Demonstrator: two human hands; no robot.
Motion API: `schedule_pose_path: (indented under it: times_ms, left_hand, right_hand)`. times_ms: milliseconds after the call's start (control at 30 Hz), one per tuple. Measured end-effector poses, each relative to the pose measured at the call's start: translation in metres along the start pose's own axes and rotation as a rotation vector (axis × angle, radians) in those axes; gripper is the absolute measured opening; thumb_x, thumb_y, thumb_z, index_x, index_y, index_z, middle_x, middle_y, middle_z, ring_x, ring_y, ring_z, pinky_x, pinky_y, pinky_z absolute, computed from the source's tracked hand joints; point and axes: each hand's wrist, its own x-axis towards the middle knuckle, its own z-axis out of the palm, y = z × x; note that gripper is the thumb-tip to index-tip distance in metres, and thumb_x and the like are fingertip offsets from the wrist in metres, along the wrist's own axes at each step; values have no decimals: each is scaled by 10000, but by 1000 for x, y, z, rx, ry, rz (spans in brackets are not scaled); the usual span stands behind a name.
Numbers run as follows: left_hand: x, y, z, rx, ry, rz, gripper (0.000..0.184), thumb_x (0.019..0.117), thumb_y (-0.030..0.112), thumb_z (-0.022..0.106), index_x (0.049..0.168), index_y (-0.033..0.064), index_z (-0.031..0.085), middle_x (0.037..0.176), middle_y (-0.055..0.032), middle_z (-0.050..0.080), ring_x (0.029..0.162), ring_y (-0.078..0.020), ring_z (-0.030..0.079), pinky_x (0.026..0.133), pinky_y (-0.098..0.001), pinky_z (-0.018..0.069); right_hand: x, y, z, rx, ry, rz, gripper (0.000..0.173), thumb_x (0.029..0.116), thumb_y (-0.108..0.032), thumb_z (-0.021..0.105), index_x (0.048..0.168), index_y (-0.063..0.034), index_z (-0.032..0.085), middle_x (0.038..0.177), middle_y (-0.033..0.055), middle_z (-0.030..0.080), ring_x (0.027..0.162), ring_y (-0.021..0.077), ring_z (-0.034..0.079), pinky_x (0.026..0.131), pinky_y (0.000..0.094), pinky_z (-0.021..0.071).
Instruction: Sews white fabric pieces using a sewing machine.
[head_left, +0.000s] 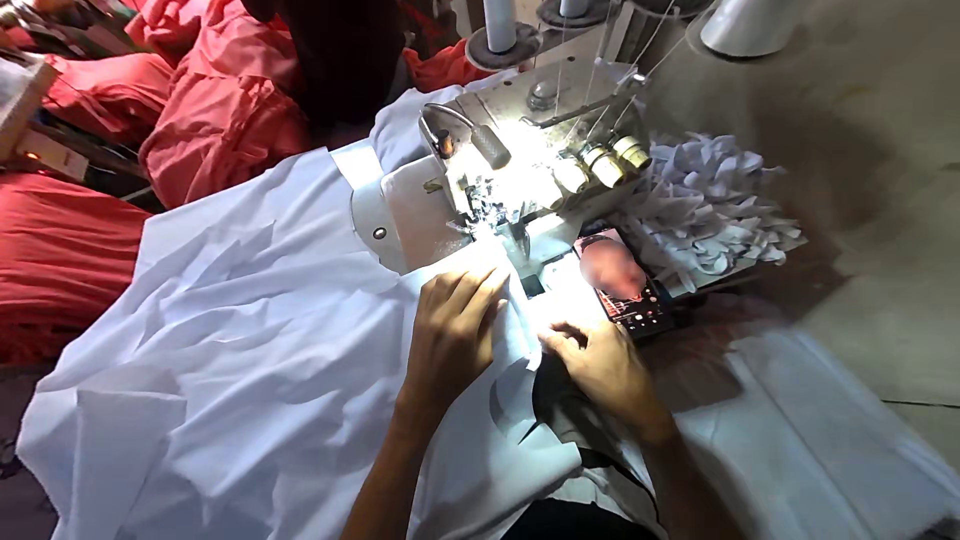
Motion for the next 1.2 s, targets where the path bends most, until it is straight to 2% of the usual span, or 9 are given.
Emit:
schedule_pose_path:
  times_ms: [33, 100, 200, 400, 500, 700, 867, 1100, 1200]
  left_hand:
    - [0, 0, 0, -5, -4, 1, 289, 1036, 242, 571, 1261, 162, 735, 1303, -9, 687, 1217, -193, 605, 1056, -392, 454]
    - [0, -1, 0, -9, -5, 3, 290, 1035, 244, 573, 1263, 165, 733, 1307, -9, 684, 1218, -196, 602, 1053, -395, 455]
    - [-1, -1, 1, -11, 3, -1, 287, 1033, 245, 578, 1259, 167, 737, 1318, -5, 683, 1233, -194, 600, 1057, -398, 456]
    - [0, -1, 1, -12, -1, -3, 273, 1032, 242, 580, 1233, 163, 746, 1230, -16, 715, 1231, -207, 604, 1061, -407, 459]
    - [-1, 0, 1, 0, -1, -11, 275, 1033, 232, 572, 1237, 166, 745, 1219, -16, 719, 1226, -211, 609, 1061, -412, 460]
    - [-5, 3, -5, -7, 19, -107, 287, 1040, 270, 560, 1228, 161, 747, 1210, -38, 706, 1194, -228, 603, 1015, -402, 471]
    - [0, 0, -6, 24, 17, -198, 348, 1052, 315, 528, 1250, 115, 732, 1385, -43, 636, 1232, -242, 553, 1030, -396, 436]
    - [1, 2, -3, 44, 11, -205, 356, 1041, 297, 537, 1243, 75, 728, 1402, -69, 626, 1244, -264, 544, 1033, -403, 431]
    - [0, 7, -3, 2, 26, -262, 419, 1027, 259, 542, 1388, 59, 615, 1366, -129, 588, 1184, -257, 566, 1000, -399, 476]
  right_hand:
    - [1, 0, 0, -24, 45, -30, 234, 956, -306, 654, 994, -116, 785, 837, 22, 737, 740, 127, 677, 711, 372, 551]
    - [7, 0, 2, 15, 131, -111, 229, 963, -332, 639, 1040, -155, 761, 895, -25, 722, 763, 60, 645, 707, 277, 530]
    - [23, -5, 8, 230, 92, -198, 281, 974, -330, 668, 1154, -122, 720, 1039, -33, 728, 904, 2, 663, 815, 191, 552]
    - [40, -15, 31, 409, 100, -242, 168, 943, -265, 712, 963, -107, 764, 832, -37, 724, 760, -1, 665, 703, 170, 556]
    - [42, -15, 35, 446, 119, -241, 121, 926, -207, 729, 924, -96, 777, 819, -29, 732, 742, 6, 670, 697, 172, 560]
    - [43, -14, 34, 500, 54, -242, 106, 891, -192, 774, 917, -90, 783, 818, -23, 737, 740, 13, 673, 696, 170, 562]
    - [40, -17, 29, 518, -19, -249, 113, 903, -210, 766, 923, -100, 784, 821, -34, 737, 738, 9, 662, 686, 167, 548]
    - [35, -16, 27, 520, -21, -261, 134, 941, -205, 722, 960, -87, 781, 844, -30, 740, 761, 16, 667, 705, 172, 553]
    - [31, -17, 26, 531, 2, -262, 125, 942, -190, 721, 961, -83, 783, 854, -23, 747, 773, 18, 679, 715, 170, 565]
